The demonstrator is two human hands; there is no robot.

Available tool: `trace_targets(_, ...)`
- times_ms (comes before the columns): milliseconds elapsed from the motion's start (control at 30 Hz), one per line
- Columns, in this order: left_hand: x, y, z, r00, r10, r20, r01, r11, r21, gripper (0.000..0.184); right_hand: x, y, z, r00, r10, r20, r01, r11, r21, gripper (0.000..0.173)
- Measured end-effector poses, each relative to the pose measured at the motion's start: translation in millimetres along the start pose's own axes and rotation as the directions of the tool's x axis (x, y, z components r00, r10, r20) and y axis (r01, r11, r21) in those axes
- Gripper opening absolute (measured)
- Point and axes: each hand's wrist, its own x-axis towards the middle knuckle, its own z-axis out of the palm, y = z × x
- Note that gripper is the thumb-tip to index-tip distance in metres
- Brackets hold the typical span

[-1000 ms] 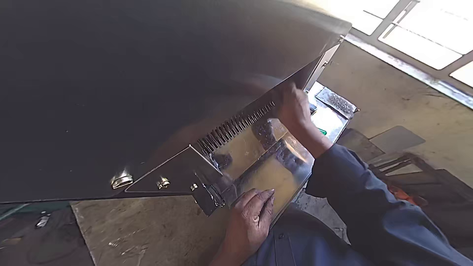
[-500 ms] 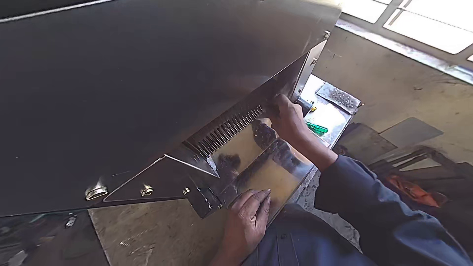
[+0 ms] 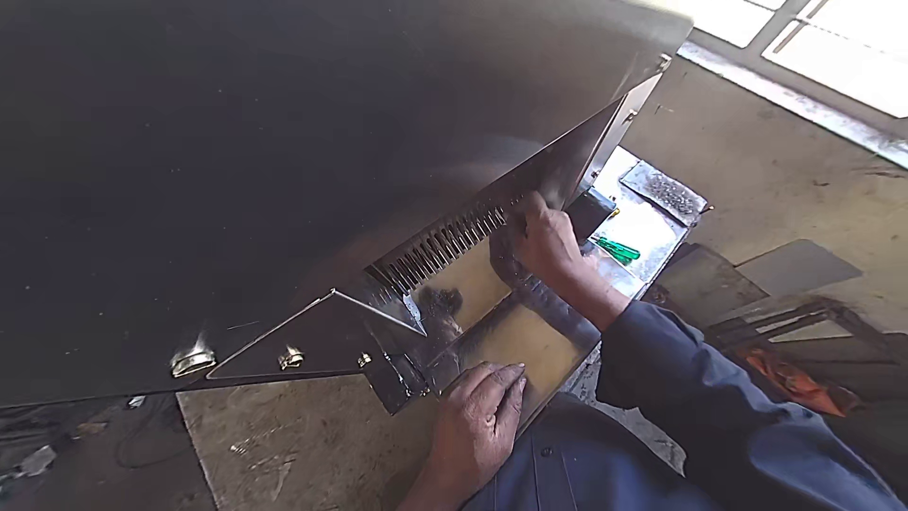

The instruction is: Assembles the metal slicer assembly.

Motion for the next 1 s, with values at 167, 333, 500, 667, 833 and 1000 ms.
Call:
trace_targets(167,-2,-2,0,1.0,0.002,0.007,-0.002,1.0,-0.002,0.023,9,-5,-2,0.991,-0.06,-0.121,0.062,0.998,0.017,0.019)
trace_targets(333,0,-3,-1,1.0,0.015,0.017,-0.015,1.0,-0.01,0.023,0,0,6,0.991,-0.081,-0.106,0.085,0.996,0.032,0.018)
trace_targets(500,-1,-3,-1,1.0,0.015,0.022,-0.015,1.0,-0.016,0.022,8,-4,4,0.981,-0.039,-0.193,0.053,0.996,0.068,0.016)
trace_targets(667,-1,-4,-1,0.999,0.018,0.03,-0.017,1.0,-0.025,0.023,6,-3,7,0.975,-0.082,-0.206,0.096,0.994,0.059,0.016)
trace_targets(833,-2,-3,0,0.999,0.019,0.036,-0.018,1.0,-0.026,0.023,11,-14,-3,0.99,0.081,-0.116,-0.054,0.975,0.215,0.017)
trace_targets(1000,-1,-3,-1,0.999,0.026,0.028,-0.025,0.999,-0.029,0.022,12,-8,7,0.976,0.174,0.131,-0.182,0.982,0.056,0.02)
